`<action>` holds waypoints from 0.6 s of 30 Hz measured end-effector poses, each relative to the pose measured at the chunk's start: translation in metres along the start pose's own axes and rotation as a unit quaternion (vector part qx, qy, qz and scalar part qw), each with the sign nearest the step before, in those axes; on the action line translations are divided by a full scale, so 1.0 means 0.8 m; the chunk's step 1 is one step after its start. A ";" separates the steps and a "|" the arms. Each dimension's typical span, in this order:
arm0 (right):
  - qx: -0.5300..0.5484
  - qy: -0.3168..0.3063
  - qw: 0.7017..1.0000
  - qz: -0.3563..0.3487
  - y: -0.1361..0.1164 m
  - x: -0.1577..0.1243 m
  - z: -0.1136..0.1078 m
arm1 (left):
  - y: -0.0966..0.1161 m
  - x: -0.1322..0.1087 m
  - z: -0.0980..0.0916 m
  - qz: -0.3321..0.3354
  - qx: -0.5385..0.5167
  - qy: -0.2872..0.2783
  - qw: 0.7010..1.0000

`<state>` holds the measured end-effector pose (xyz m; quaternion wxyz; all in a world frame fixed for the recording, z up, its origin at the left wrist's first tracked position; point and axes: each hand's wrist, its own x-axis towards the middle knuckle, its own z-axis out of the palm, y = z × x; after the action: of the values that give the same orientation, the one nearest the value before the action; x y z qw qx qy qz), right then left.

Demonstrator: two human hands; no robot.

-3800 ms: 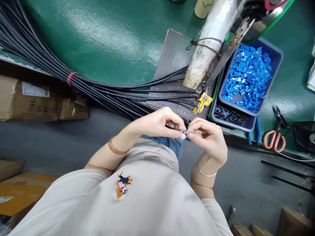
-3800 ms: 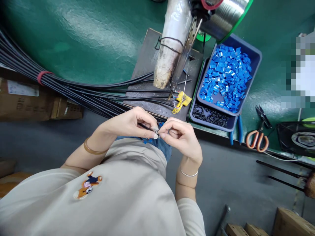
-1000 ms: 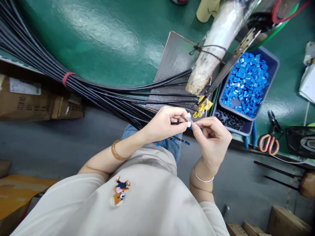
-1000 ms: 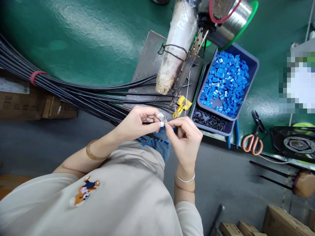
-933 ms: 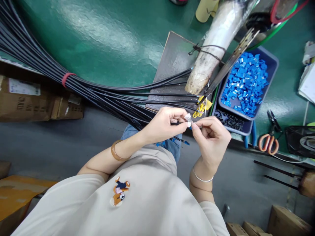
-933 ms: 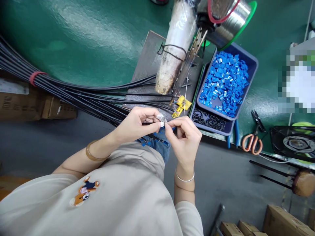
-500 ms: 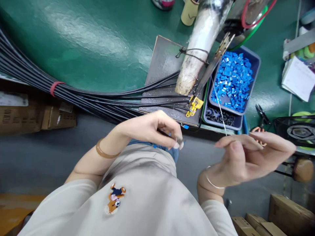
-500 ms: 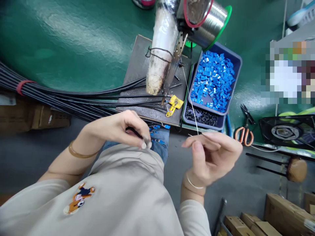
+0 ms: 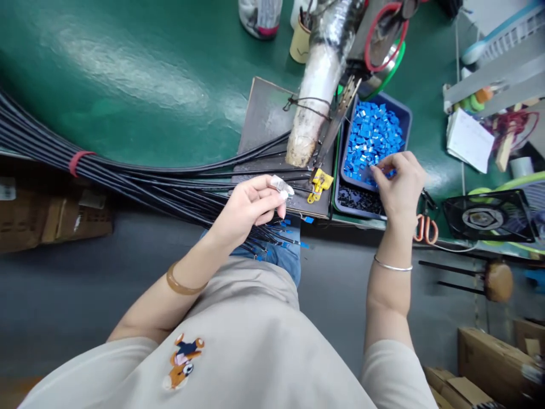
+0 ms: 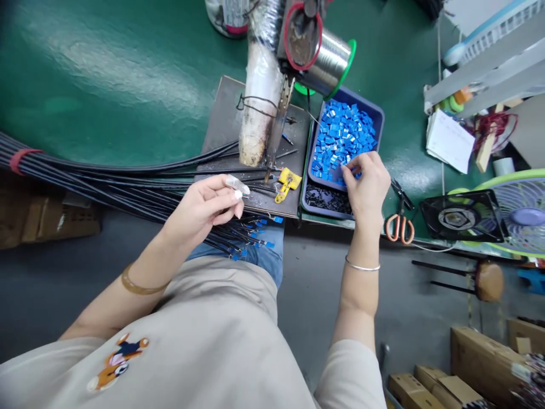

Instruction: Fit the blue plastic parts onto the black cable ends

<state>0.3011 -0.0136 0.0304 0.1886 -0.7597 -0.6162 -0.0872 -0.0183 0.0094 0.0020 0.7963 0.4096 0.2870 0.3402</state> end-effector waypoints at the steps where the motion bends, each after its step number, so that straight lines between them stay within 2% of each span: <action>1: 0.010 0.001 1.000 -0.005 -0.001 0.003 0.004 | 0.000 0.001 -0.002 -0.005 -0.014 0.000 1.000; 6: 0.021 -0.025 0.999 -0.004 -0.004 0.010 0.013 | 0.002 0.005 0.004 -0.006 -0.005 -0.020 1.000; 9: 0.021 0.003 1.000 0.005 0.004 0.011 0.012 | 0.002 0.008 0.009 -0.008 0.013 -0.020 1.000; 12: 0.072 0.037 0.994 0.073 -0.002 0.004 0.007 | 0.000 0.009 0.012 -0.011 0.020 -0.019 1.000; 13: 0.099 0.080 0.986 0.110 -0.011 -0.003 0.004 | 0.000 0.010 0.012 -0.012 0.021 -0.020 1.000; 14: 0.138 0.108 0.977 0.117 -0.024 -0.013 0.000 | 0.000 0.010 0.012 -0.012 0.022 -0.022 0.999; 16: 0.255 0.190 0.944 0.091 -0.061 -0.040 -0.007 | 0.001 0.010 0.014 -0.013 0.030 -0.022 0.999; 18: 0.351 0.157 0.921 0.061 -0.104 -0.070 -0.012 | 0.003 0.010 0.016 -0.014 0.044 -0.017 0.999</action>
<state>0.2091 -0.0539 0.0334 0.5424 -0.6575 -0.5223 0.0275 -0.0046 0.0109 0.0095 0.7870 0.4459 0.2937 0.3093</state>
